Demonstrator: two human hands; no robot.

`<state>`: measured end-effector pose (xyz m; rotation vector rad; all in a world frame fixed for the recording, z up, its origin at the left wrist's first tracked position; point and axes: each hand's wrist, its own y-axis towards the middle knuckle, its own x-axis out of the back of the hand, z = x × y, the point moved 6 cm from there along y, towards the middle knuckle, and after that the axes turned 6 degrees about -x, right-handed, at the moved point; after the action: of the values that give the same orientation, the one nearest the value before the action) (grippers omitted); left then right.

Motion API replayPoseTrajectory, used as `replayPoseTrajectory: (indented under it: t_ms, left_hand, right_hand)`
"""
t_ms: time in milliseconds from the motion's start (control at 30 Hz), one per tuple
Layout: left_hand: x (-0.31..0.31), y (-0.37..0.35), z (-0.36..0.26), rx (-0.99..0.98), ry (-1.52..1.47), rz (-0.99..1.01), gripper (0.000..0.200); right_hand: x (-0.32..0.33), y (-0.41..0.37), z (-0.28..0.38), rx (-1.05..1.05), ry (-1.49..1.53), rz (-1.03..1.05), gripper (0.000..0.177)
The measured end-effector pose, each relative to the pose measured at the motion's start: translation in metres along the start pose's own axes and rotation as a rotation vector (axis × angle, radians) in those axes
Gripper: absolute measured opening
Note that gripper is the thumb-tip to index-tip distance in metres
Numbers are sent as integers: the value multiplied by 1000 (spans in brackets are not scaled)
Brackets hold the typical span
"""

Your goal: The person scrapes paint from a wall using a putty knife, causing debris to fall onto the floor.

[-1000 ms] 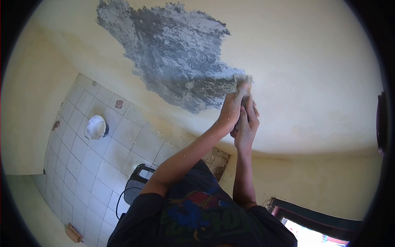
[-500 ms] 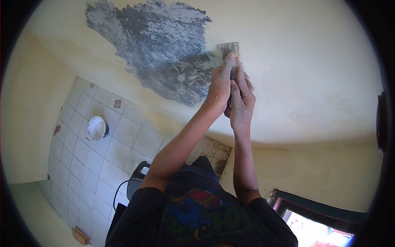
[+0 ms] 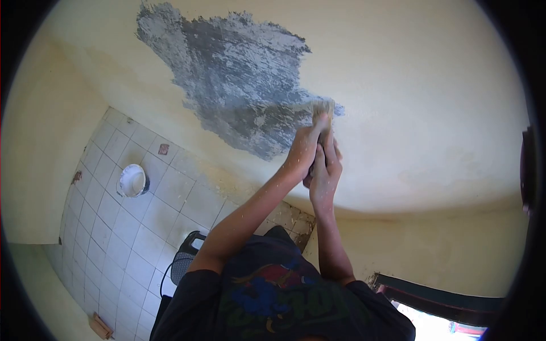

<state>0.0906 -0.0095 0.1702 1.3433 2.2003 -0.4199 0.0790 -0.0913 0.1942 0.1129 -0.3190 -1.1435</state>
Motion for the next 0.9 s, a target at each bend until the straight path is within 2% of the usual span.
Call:
replayPoseTrajectory:
  t_ms: [67,100,133,200,267,333,367,433,567,600,667,700,733,800,833,900]
  left_hand:
    - [8,5,9,17,67,17,60]
    - [4,0,-2,70,8,30,61]
    - [7,-1,-7,81,4,26,61]
    - [11,1,-12,92,79,49,61]
    - [10,-4,-10,66,100,30,59]
    - [7,-4,-3,34,105,30,58]
    - [10,0,3,42,132,38,57]
    - [8,7,-14,49,89,47,56]
    - [9,6,-12,27,59,54,55]
    - [8,4,-13,-5,99,64,55]
    - [9,5,2,0,107,30,57]
    - [9,7,5,-3,111,-7,60]
    - [6,17,-9,-14,110,-4,60]
    - [9,34,-48,-219,216,-119,61]
    - [4,29,-64,-211,214,-118,61]
    - [-13,23,-97,-157,-8,-6,62]
  right_hand:
    - [-2,-4,-25,-71,-11,-124,45]
    - [-8,3,-18,48,-32,-46,45]
    - [-11,3,-13,37,-38,-46,45]
    - [-17,-1,-17,-257,165,-69,46]
    - [-15,-2,-30,-181,145,-89,46]
    - [-10,-2,-24,70,43,-85,46]
    - [-10,1,-25,77,45,-89,46]
    - [-13,8,-20,-69,66,-76,44]
    - [-17,3,-14,-208,156,-103,45]
    - [-14,-1,-20,-215,157,-103,45]
    - [-8,-3,-22,8,5,-103,44]
    - [-7,0,-29,-92,43,-108,43]
    - [-9,14,-13,-81,44,-106,43]
    - [-19,40,25,7,68,50,43]
    - [-21,45,34,-1,65,47,43]
    - [-28,53,55,78,73,23,42]
